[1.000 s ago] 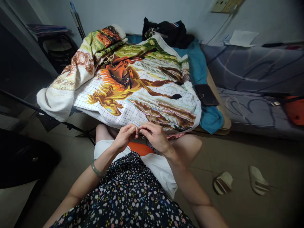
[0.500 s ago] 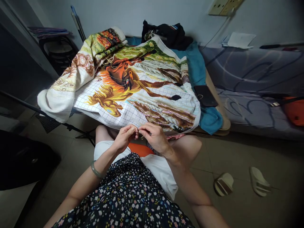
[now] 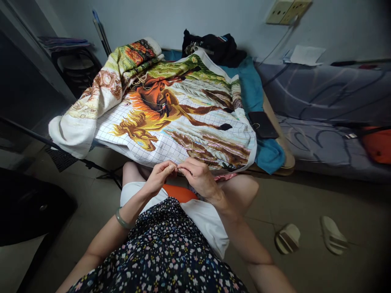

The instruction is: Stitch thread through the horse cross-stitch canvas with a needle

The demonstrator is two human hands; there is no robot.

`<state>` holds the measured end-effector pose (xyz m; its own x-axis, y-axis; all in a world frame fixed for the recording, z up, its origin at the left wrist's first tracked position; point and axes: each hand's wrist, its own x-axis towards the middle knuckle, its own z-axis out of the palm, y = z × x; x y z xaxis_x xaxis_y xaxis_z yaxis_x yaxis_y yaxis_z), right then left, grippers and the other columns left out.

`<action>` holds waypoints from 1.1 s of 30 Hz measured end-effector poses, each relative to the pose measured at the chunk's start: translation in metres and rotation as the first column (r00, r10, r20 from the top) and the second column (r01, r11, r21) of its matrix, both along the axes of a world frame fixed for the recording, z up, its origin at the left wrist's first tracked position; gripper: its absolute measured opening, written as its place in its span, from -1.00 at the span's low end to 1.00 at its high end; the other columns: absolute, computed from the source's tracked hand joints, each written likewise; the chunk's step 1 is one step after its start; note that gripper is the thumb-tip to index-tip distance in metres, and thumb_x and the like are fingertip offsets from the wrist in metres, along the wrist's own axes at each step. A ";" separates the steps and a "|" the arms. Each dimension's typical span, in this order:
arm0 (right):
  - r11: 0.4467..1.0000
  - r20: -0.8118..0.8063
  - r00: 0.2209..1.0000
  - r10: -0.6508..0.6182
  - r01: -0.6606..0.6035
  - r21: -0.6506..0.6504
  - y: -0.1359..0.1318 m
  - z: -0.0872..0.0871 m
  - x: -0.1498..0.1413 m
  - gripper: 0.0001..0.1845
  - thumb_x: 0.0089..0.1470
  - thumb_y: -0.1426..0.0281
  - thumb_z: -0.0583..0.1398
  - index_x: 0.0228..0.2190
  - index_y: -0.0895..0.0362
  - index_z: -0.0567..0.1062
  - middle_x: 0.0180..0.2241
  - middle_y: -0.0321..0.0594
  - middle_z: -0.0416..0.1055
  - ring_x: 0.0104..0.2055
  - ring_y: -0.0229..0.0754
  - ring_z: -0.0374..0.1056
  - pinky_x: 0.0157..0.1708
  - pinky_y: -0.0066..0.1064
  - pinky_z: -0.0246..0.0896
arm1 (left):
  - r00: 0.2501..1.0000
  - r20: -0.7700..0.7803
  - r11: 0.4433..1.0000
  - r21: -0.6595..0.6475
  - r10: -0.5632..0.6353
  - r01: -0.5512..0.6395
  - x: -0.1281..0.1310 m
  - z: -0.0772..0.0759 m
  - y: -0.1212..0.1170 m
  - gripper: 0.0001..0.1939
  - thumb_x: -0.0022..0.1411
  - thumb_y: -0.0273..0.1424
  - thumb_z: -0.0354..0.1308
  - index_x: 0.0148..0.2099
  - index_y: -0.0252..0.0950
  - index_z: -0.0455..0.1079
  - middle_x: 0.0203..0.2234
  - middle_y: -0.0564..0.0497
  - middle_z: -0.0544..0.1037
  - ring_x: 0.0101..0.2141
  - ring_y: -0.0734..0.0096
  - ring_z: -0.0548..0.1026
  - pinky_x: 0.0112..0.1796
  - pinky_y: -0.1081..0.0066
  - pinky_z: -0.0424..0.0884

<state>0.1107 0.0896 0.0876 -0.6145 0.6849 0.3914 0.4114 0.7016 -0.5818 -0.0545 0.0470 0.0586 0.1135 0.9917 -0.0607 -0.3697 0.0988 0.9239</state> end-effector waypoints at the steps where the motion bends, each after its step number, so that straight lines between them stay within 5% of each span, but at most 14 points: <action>1: 1.000 0.011 1.000 -0.002 0.002 0.014 0.000 -0.001 0.000 -0.79 0.21 0.55 0.10 -0.35 0.16 0.53 -0.39 -0.15 0.44 -0.33 -0.19 0.38 -0.30 -0.40 0.27 | 0.998 -0.057 0.999 0.033 0.014 -0.012 -0.001 0.001 0.000 -0.61 0.15 -0.07 0.21 -0.40 -0.34 0.42 -0.44 0.01 0.37 -0.43 0.45 0.33 -0.38 0.43 0.29; 11: 1.000 0.026 1.000 0.003 -0.004 0.020 0.002 -0.003 -0.002 -0.81 0.19 0.56 0.13 -0.37 0.16 0.53 -0.41 -0.18 0.43 -0.35 -0.20 0.35 -0.34 -0.40 0.22 | 0.965 -0.249 0.991 0.121 0.083 -0.054 -0.005 0.004 0.003 -0.63 0.19 -0.10 0.17 -0.43 -0.31 0.44 -0.24 -0.09 0.39 -0.24 0.28 0.38 -0.22 0.33 0.37; 23: 0.974 -0.052 0.999 -0.016 0.004 -0.227 0.002 0.004 -0.001 -0.84 0.11 0.53 0.19 -0.48 0.14 0.52 -0.46 -0.24 0.49 -0.37 -0.22 0.37 -0.30 -0.39 0.21 | 0.897 -0.440 0.970 0.234 0.048 0.063 -0.009 0.009 0.003 -0.64 0.29 -0.13 0.02 -0.40 -0.28 0.38 -0.27 -0.09 0.38 -0.11 0.21 0.32 -0.03 0.27 0.25; 26: 0.927 -0.097 0.994 -0.056 0.015 -0.375 0.006 0.005 0.000 -0.89 0.05 0.50 0.22 -0.49 0.15 0.54 -0.47 -0.25 0.51 -0.41 -0.23 0.37 -0.33 -0.40 0.22 | 0.866 -0.495 0.955 0.281 0.064 0.091 -0.009 0.010 0.003 -0.65 0.31 -0.15 -0.03 -0.38 -0.27 0.36 -0.30 -0.08 0.37 -0.15 0.22 0.32 -0.05 0.26 0.25; 29: 0.817 -0.187 0.978 -0.095 -0.030 -0.576 0.010 0.007 0.001 -0.94 -0.05 0.42 0.28 -0.48 0.16 0.54 -0.51 -0.28 0.50 -0.47 -0.26 0.33 -0.42 -0.42 0.22 | 0.846 -0.530 0.942 0.308 0.055 0.131 -0.009 0.012 0.004 -0.65 0.33 -0.16 -0.06 -0.37 -0.27 0.35 -0.30 -0.08 0.36 -0.15 0.23 0.32 -0.04 0.26 0.25; 33: 0.721 -0.218 0.969 -0.118 -0.067 -0.690 0.014 0.012 0.003 -0.85 -0.15 0.34 0.32 -0.53 0.18 0.53 -0.55 -0.30 0.46 -0.51 -0.29 0.29 -0.47 -0.44 0.21 | 0.848 -0.529 0.932 0.322 0.031 0.167 -0.011 0.014 0.004 -0.66 0.34 -0.18 -0.07 -0.35 -0.27 0.36 -0.27 -0.08 0.36 -0.12 0.22 0.31 -0.01 0.25 0.23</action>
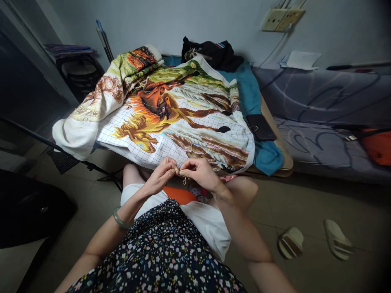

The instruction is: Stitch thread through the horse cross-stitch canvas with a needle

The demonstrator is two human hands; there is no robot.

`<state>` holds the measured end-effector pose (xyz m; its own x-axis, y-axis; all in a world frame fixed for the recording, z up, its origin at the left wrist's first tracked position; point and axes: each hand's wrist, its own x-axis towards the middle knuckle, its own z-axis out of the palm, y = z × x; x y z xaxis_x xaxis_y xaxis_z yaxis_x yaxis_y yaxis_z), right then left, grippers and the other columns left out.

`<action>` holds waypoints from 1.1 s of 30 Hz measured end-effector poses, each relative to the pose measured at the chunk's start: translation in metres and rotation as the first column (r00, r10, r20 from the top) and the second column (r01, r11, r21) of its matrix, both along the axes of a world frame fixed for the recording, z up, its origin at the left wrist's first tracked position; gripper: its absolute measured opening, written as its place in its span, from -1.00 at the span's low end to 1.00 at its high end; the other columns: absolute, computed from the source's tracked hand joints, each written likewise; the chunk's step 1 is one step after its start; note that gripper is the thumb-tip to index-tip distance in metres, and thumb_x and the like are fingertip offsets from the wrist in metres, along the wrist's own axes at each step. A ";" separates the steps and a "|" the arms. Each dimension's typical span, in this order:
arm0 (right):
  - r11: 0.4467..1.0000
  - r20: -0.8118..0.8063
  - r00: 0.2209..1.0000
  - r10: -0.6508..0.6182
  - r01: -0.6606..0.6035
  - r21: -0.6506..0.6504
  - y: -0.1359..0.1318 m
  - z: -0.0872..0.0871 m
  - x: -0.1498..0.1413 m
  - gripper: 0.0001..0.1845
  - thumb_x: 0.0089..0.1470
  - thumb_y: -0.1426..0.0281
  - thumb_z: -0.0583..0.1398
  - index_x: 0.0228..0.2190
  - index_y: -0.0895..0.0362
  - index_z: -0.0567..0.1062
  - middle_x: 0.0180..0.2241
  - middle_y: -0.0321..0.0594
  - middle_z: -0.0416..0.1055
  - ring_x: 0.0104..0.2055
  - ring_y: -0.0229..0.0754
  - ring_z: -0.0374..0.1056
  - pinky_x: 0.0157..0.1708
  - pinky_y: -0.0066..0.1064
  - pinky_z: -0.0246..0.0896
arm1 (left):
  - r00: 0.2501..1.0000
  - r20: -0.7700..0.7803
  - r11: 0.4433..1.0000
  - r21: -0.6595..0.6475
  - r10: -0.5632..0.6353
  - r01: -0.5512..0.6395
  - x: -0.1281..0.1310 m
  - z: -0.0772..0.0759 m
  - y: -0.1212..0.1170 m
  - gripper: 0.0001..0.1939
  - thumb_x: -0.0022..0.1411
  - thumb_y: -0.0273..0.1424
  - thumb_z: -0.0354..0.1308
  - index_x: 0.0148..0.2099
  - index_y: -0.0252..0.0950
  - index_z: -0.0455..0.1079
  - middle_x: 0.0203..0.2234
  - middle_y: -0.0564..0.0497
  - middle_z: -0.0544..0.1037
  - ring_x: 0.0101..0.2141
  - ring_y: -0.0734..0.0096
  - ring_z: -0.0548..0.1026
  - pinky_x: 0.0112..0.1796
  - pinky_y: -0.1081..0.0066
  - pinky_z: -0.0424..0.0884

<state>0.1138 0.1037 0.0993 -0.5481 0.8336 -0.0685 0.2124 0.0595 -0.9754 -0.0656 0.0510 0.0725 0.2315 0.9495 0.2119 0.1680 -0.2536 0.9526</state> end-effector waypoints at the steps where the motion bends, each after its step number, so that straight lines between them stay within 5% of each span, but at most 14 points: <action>1: 1.000 0.002 1.000 0.000 0.000 -0.014 0.000 0.001 0.000 -0.83 -0.16 0.33 0.33 -0.54 0.18 0.52 -0.56 -0.30 0.45 -0.52 -0.30 0.28 -0.47 -0.44 0.20 | 1.000 0.001 1.000 0.002 -0.004 0.004 0.000 0.000 0.000 -0.66 0.35 -0.18 -0.08 -0.34 -0.27 0.36 -0.26 -0.08 0.36 -0.12 0.22 0.31 -0.01 0.25 0.23; 10: 0.998 0.069 0.997 0.037 -0.040 0.050 0.000 0.003 -0.002 -0.86 -0.12 0.35 0.28 -0.55 0.19 0.54 -0.57 -0.29 0.44 -0.52 -0.30 0.25 -0.49 -0.46 0.14 | 0.997 -0.066 0.999 0.007 -0.035 0.036 -0.001 0.006 0.001 -0.61 0.35 -0.09 -0.14 -0.37 -0.24 0.26 -0.31 -0.07 0.34 -0.19 0.24 0.29 -0.03 0.24 0.21; 16: 0.981 0.092 0.994 0.052 -0.068 0.180 -0.005 0.005 -0.002 -0.90 -0.03 0.42 0.22 -0.50 0.18 0.53 -0.53 -0.29 0.47 -0.48 -0.28 0.30 -0.43 -0.44 0.19 | 0.982 -0.181 0.997 0.059 -0.047 0.059 -0.004 0.012 0.003 -0.67 0.35 -0.22 -0.15 -0.38 -0.23 0.28 -0.26 -0.08 0.36 -0.15 0.20 0.29 -0.03 0.22 0.20; 20: 0.947 0.093 0.995 0.027 -0.055 0.315 -0.009 0.011 -0.001 -0.89 0.05 0.44 0.18 -0.47 0.17 0.50 -0.50 -0.29 0.47 -0.45 -0.27 0.31 -0.39 -0.44 0.21 | 0.964 -0.239 0.987 0.136 0.117 -0.086 -0.007 0.014 0.001 -0.75 0.28 -0.28 -0.09 -0.21 -0.23 0.38 -0.13 -0.10 0.37 -0.05 0.18 0.28 0.04 0.18 0.18; 23: 0.915 0.084 0.996 -0.033 -0.004 0.403 -0.012 0.013 0.000 -0.88 0.09 0.44 0.17 -0.46 0.15 0.48 -0.48 -0.28 0.47 -0.44 -0.26 0.33 -0.37 -0.43 0.20 | 0.918 -0.122 0.919 0.174 0.377 -0.354 -0.004 0.011 -0.005 -0.69 0.17 -0.31 0.07 -0.02 -0.22 0.38 -0.03 -0.11 0.33 0.00 0.17 0.29 0.01 0.20 0.23; 26: 0.873 0.083 0.991 -0.106 0.053 0.484 -0.014 0.010 -0.002 -0.89 0.10 0.46 0.18 -0.46 0.15 0.47 -0.47 -0.26 0.46 -0.42 -0.24 0.34 -0.35 -0.42 0.20 | 0.855 0.015 0.854 0.045 0.518 -0.518 0.005 0.006 -0.011 -0.76 0.11 -0.30 0.22 -0.15 -0.23 0.44 -0.25 -0.03 0.39 -0.21 0.29 0.36 -0.13 0.29 0.31; 33: 0.825 0.109 0.985 -0.132 0.048 0.563 -0.019 0.006 -0.008 -0.88 0.10 0.50 0.18 -0.46 0.13 0.45 -0.47 -0.26 0.44 -0.41 -0.23 0.34 -0.35 -0.42 0.21 | 0.811 0.358 0.876 -0.328 0.463 -0.355 0.026 -0.001 -0.013 -0.72 0.01 -0.18 0.35 -0.36 -0.28 0.47 -0.54 0.06 0.43 -0.46 0.40 0.40 -0.42 0.39 0.36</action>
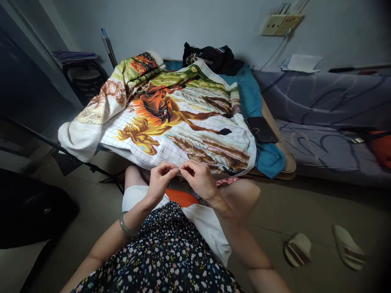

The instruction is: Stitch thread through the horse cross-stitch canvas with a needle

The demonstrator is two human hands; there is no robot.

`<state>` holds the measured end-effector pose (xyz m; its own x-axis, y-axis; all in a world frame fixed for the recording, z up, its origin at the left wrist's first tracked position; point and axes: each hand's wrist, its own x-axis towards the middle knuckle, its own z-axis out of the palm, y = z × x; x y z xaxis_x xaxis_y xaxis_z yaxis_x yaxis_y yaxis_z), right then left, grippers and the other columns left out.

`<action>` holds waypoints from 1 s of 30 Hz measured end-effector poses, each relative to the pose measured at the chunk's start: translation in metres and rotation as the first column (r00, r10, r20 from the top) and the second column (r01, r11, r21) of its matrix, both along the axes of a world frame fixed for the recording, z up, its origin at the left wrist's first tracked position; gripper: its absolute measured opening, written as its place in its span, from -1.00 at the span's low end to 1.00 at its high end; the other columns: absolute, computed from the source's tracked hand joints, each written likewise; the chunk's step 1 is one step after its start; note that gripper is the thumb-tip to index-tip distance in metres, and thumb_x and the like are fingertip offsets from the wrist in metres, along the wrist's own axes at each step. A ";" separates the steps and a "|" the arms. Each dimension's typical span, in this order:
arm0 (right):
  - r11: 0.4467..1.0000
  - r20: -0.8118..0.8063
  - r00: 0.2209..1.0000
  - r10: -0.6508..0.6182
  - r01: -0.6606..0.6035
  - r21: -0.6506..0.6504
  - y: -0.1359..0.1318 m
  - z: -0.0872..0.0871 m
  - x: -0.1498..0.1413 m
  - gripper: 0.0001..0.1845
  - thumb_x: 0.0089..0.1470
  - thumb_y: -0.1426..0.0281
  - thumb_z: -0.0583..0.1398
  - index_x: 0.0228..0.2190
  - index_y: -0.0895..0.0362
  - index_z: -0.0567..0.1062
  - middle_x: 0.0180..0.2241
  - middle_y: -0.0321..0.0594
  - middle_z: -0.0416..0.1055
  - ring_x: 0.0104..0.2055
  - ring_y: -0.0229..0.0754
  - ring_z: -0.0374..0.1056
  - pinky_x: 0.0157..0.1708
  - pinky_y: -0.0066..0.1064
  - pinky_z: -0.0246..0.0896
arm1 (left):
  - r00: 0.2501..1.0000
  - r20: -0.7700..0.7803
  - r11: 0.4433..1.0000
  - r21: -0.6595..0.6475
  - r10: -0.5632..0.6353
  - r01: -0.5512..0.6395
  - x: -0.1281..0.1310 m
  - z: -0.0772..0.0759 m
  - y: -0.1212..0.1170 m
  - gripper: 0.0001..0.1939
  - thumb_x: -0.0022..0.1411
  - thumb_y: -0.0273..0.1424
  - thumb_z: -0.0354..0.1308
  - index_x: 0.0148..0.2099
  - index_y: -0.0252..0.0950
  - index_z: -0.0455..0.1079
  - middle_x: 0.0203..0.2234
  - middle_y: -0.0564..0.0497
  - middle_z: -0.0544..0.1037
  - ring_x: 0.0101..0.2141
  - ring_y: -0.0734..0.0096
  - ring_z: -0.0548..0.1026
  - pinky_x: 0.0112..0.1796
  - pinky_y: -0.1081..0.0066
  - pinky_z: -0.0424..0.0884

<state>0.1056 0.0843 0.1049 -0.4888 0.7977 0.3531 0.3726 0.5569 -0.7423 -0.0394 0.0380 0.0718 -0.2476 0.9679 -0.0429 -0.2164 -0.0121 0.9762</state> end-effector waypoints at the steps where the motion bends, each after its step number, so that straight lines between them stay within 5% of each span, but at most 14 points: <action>1: 1.000 0.008 1.000 -0.003 0.002 0.004 -0.001 0.000 0.000 -0.88 0.10 0.50 0.17 -0.46 0.12 0.45 -0.47 -0.27 0.43 -0.40 -0.23 0.34 -0.36 -0.42 0.21 | 1.000 0.024 1.000 -0.006 0.005 -0.005 0.001 0.000 0.001 -0.71 0.01 -0.17 0.35 -0.38 -0.29 0.46 -0.55 0.06 0.43 -0.48 0.41 0.40 -0.44 0.40 0.35; 11: 0.963 0.117 0.980 -0.163 0.133 0.233 -0.003 -0.007 -0.001 -0.80 0.19 0.51 0.08 -0.46 0.10 0.39 -0.45 -0.20 0.39 -0.40 -0.19 0.30 -0.36 -0.38 0.16 | 0.998 0.038 0.998 -0.044 0.046 -0.045 0.002 -0.001 0.001 -0.73 0.04 -0.21 0.30 -0.44 -0.32 0.38 -0.60 0.13 0.33 -0.53 0.54 0.25 -0.46 0.48 0.21; 18: 0.962 0.139 0.972 -0.191 0.156 0.226 -0.001 -0.013 -0.001 -0.83 0.17 0.51 0.11 -0.45 0.09 0.39 -0.43 -0.22 0.41 -0.37 -0.18 0.33 -0.34 -0.39 0.15 | 0.996 0.078 0.979 0.196 0.049 -0.063 0.006 0.006 0.001 -0.80 0.15 -0.28 0.20 -0.41 -0.25 0.28 -0.26 -0.04 0.50 -0.11 0.31 0.42 -0.08 0.34 0.30; 21: 0.949 0.157 0.955 -0.250 0.209 0.238 0.000 -0.013 -0.001 -0.85 0.15 0.53 0.11 -0.44 0.09 0.38 -0.43 -0.21 0.41 -0.38 -0.17 0.33 -0.35 -0.38 0.16 | 0.976 0.217 0.976 0.206 0.024 -0.070 0.007 0.015 0.000 -0.74 0.17 -0.22 0.17 -0.40 -0.22 0.18 -0.57 0.09 0.36 -0.38 0.39 0.42 -0.23 0.35 0.36; 23: 0.942 0.142 0.953 -0.269 0.230 0.244 0.000 -0.011 0.000 -0.84 0.15 0.54 0.09 -0.43 0.09 0.38 -0.40 -0.18 0.41 -0.35 -0.15 0.34 -0.32 -0.37 0.21 | 0.952 0.305 0.983 0.178 -0.004 -0.053 0.006 0.019 0.000 -0.70 0.16 -0.19 0.19 -0.39 -0.20 0.14 -0.69 0.22 0.13 -0.60 0.53 0.23 -0.45 0.46 0.29; 27: 0.939 0.055 0.988 -0.146 0.121 0.322 -0.004 -0.002 0.002 -0.86 0.18 0.51 0.07 -0.37 0.10 0.41 -0.13 -0.01 0.43 -0.04 -0.04 0.36 -0.03 -0.20 0.29 | 0.922 0.336 0.981 0.051 -0.193 0.187 0.002 0.016 0.001 -0.70 0.15 -0.19 0.24 -0.16 -0.18 0.25 -0.68 0.30 -0.02 -0.70 0.64 -0.10 -0.66 0.58 -0.11; 30: 0.912 0.047 0.999 -0.009 -0.011 0.410 -0.009 0.002 0.003 -0.87 0.19 0.48 0.07 -0.31 0.09 0.42 0.06 0.03 0.35 0.09 0.00 0.30 0.06 -0.11 0.27 | 0.842 0.154 0.854 0.022 -0.516 0.519 0.002 0.007 0.002 -0.66 0.16 -0.12 0.22 -0.16 -0.24 0.33 -0.68 0.25 0.09 -0.68 0.63 -0.01 -0.64 0.54 -0.04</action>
